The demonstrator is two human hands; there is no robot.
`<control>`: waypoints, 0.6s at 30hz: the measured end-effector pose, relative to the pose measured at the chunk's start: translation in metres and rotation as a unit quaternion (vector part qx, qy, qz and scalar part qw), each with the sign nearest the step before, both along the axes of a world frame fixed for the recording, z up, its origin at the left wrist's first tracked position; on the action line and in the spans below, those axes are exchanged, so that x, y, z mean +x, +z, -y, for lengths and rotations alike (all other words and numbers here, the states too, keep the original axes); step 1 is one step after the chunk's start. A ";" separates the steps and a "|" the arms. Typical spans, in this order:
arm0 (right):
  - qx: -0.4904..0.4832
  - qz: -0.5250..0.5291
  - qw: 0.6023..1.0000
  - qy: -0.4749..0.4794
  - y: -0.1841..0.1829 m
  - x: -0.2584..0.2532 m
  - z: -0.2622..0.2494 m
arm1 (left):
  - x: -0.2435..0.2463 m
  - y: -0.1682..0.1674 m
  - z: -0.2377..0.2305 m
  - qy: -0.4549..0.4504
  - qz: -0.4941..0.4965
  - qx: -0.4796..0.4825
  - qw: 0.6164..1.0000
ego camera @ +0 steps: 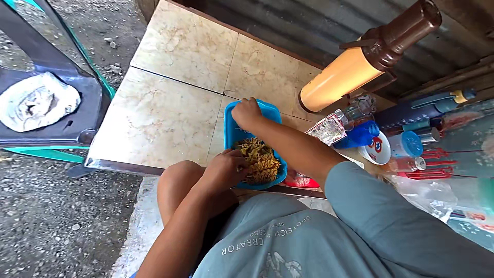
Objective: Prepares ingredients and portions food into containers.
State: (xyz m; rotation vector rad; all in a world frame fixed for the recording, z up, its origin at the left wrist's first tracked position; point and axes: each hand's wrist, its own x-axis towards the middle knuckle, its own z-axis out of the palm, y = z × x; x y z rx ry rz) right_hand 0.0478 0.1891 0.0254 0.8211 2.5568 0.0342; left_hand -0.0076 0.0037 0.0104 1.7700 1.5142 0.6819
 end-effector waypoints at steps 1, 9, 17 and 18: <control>-0.017 -0.007 1.000 -0.015 0.000 0.000 -0.002 | -0.001 -0.002 0.000 -0.001 0.001 0.005 1.000; -0.169 -0.211 0.949 -0.162 0.059 0.093 -0.051 | -0.003 -0.009 0.000 0.003 0.013 0.016 1.000; -0.155 -0.181 0.931 -0.276 0.034 0.274 -0.022 | -0.005 -0.012 0.003 0.021 -0.014 0.010 1.000; -0.165 -0.189 0.927 -0.278 0.024 0.287 -0.009 | -0.004 -0.011 0.003 0.018 -0.019 0.010 1.000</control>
